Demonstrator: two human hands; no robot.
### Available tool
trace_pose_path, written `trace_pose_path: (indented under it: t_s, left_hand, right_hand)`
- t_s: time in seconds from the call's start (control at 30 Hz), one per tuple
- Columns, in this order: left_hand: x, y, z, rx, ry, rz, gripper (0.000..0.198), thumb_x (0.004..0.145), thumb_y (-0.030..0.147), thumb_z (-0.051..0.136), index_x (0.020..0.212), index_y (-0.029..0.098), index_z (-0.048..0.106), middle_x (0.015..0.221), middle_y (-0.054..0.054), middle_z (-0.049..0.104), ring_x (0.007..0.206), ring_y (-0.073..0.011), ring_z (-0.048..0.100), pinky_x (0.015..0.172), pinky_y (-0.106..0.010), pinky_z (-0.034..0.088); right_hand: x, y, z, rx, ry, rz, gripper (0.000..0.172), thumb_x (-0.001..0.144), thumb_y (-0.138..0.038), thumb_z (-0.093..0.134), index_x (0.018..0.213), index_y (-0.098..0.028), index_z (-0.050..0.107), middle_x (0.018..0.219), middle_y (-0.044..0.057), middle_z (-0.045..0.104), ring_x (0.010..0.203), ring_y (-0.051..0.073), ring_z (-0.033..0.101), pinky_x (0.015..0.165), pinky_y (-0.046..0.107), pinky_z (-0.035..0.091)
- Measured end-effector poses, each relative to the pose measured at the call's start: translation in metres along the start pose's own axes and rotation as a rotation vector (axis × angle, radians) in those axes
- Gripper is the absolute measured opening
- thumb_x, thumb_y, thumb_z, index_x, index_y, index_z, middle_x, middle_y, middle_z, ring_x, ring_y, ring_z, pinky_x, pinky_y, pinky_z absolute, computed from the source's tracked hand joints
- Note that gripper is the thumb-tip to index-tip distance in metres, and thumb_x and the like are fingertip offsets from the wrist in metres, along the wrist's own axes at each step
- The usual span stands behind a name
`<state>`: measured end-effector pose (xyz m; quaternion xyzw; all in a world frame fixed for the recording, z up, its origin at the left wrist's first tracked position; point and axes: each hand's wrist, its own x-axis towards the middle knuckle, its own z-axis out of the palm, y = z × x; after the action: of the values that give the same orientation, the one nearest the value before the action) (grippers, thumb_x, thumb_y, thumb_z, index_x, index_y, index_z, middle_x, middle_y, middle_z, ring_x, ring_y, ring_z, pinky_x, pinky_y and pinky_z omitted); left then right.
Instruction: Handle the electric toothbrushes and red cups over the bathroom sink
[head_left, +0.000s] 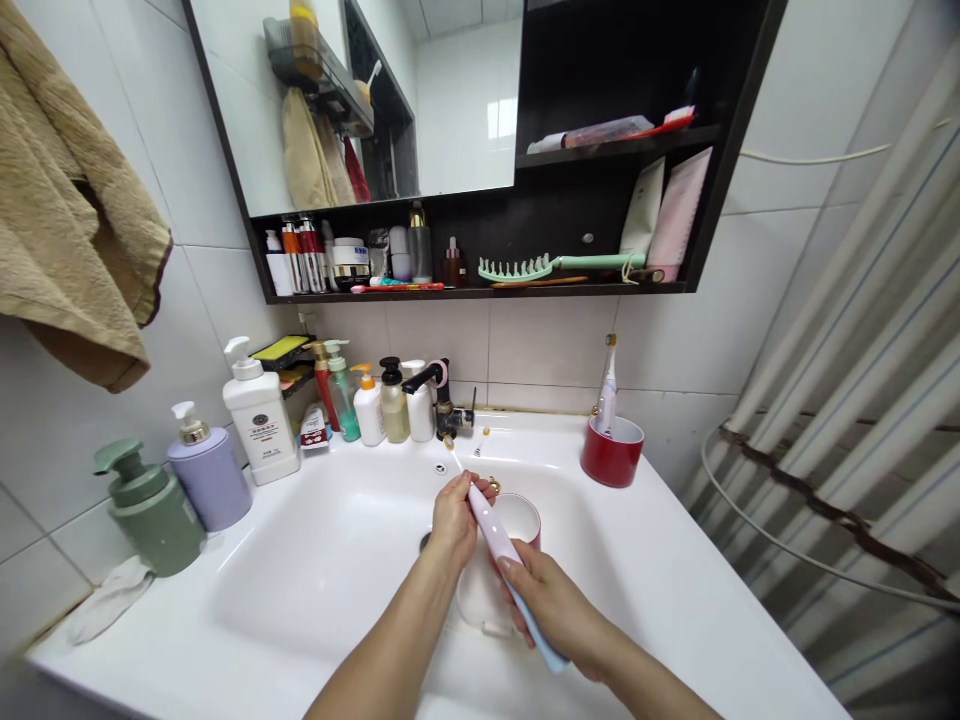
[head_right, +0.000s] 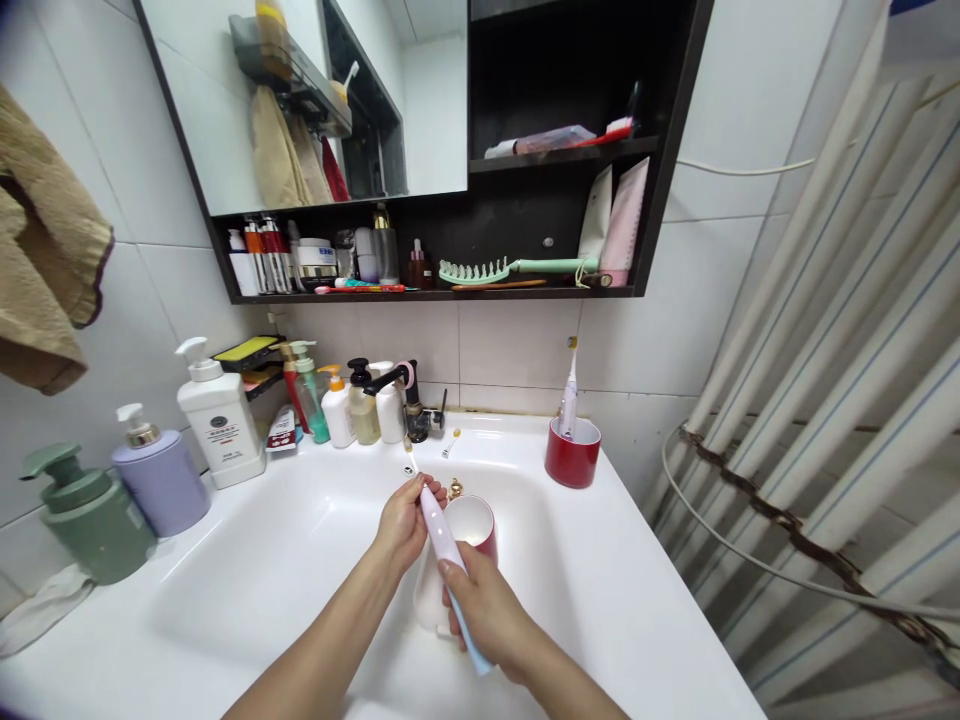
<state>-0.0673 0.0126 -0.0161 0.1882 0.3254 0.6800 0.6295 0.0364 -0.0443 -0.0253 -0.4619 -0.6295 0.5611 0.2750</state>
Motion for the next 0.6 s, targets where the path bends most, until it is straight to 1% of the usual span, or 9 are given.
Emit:
trace_pose_path:
  t_s: [0.1, 0.13, 0.17, 0.27, 0.3, 0.4, 0.43, 0.53, 0.6]
  left_hand:
    - [-0.0001, 0.0006, 0.001, -0.004, 0.005, 0.024, 0.009, 0.066, 0.015, 0.044, 0.058, 0.012, 0.045, 0.047, 0.0, 0.05, 0.046, -0.0091, 0.052, 0.054, -0.023, 0.041]
    - [0.0003, 0.0005, 0.001, -0.003, 0.013, 0.027, 0.009, 0.067, 0.015, 0.043, 0.058, 0.012, 0.045, 0.047, 0.0, 0.05, 0.046, -0.009, 0.052, 0.054, -0.023, 0.041]
    - [0.0009, 0.0004, 0.0009, -0.003, 0.025, 0.025, 0.009, 0.067, 0.016, 0.043, 0.058, 0.012, 0.045, 0.047, 0.0, 0.05, 0.046, -0.0089, 0.051, 0.054, -0.023, 0.041]
    - [0.0025, -0.0001, 0.0, -0.001, 0.06, 0.008, 0.008, 0.066, 0.016, 0.045, 0.058, 0.013, 0.045, 0.046, 0.001, 0.049, 0.044, -0.009, 0.051, 0.054, -0.023, 0.042]
    - [0.0029, -0.0002, -0.0003, -0.001, 0.065, 0.007, 0.008, 0.066, 0.016, 0.045, 0.058, 0.013, 0.045, 0.046, 0.001, 0.049, 0.044, -0.0091, 0.051, 0.054, -0.024, 0.042]
    - [0.0033, -0.0001, -0.0003, -0.003, 0.066, 0.012, 0.008, 0.065, 0.017, 0.046, 0.058, 0.013, 0.045, 0.047, 0.001, 0.049, 0.045, -0.0092, 0.051, 0.054, -0.024, 0.042]
    - [0.0033, 0.0, -0.0001, -0.003, 0.067, 0.009, 0.009, 0.066, 0.016, 0.045, 0.058, 0.013, 0.044, 0.047, 0.001, 0.048, 0.045, -0.009, 0.051, 0.053, -0.023, 0.042]
    - [0.0039, 0.0001, 0.0003, -0.001, 0.08, -0.009, 0.011, 0.067, 0.015, 0.043, 0.057, 0.013, 0.044, 0.046, 0.001, 0.047, 0.044, -0.008, 0.05, 0.052, -0.022, 0.041]
    - [0.0047, -0.0001, 0.0004, -0.007, 0.084, -0.006, 0.012, 0.068, 0.015, 0.042, 0.056, 0.013, 0.044, 0.045, 0.001, 0.047, 0.043, -0.0078, 0.05, 0.052, -0.021, 0.041]
  right_hand:
    - [0.0004, -0.0005, -0.0003, -0.177, 0.135, -0.125, 0.017, 0.072, -0.035, 0.032, 0.074, -0.019, 0.038, 0.054, -0.005, 0.038, 0.04, 0.006, 0.037, 0.04, 0.019, 0.032]
    - [0.0008, -0.0002, -0.0001, -0.196, 0.149, -0.137, 0.017, 0.072, -0.035, 0.032, 0.074, -0.019, 0.038, 0.054, -0.005, 0.039, 0.041, 0.006, 0.038, 0.04, 0.019, 0.032]
    - [0.0012, 0.0003, 0.0002, -0.177, 0.132, -0.117, 0.017, 0.072, -0.035, 0.031, 0.073, -0.019, 0.038, 0.055, -0.005, 0.039, 0.041, 0.006, 0.038, 0.04, 0.019, 0.032]
    - [0.0024, 0.0017, 0.0015, -0.049, 0.023, 0.016, 0.021, 0.073, -0.038, 0.026, 0.072, -0.019, 0.036, 0.06, -0.003, 0.04, 0.039, 0.005, 0.038, 0.035, 0.018, 0.031]
    - [0.0025, 0.0018, 0.002, -0.045, 0.024, 0.024, 0.021, 0.073, -0.038, 0.026, 0.073, -0.019, 0.036, 0.06, -0.003, 0.04, 0.039, 0.005, 0.038, 0.034, 0.017, 0.031]
    - [0.0015, 0.0002, 0.0027, -0.099, 0.089, -0.028, 0.019, 0.072, -0.037, 0.03, 0.072, -0.019, 0.037, 0.056, -0.004, 0.039, 0.038, 0.005, 0.037, 0.033, 0.016, 0.029]
    - [0.0009, -0.0007, 0.0028, -0.072, 0.08, -0.018, 0.02, 0.072, -0.038, 0.03, 0.072, -0.019, 0.037, 0.056, -0.005, 0.039, 0.037, 0.005, 0.036, 0.033, 0.016, 0.029]
    - [-0.0004, -0.0027, 0.0024, 0.086, -0.029, 0.07, 0.025, 0.073, -0.042, 0.025, 0.073, -0.019, 0.035, 0.059, -0.004, 0.039, 0.036, 0.004, 0.036, 0.033, 0.017, 0.03]
    - [0.0001, -0.0019, 0.0015, 0.03, -0.006, 0.042, 0.024, 0.072, -0.041, 0.026, 0.074, -0.02, 0.036, 0.059, -0.004, 0.039, 0.037, 0.005, 0.036, 0.035, 0.018, 0.03]
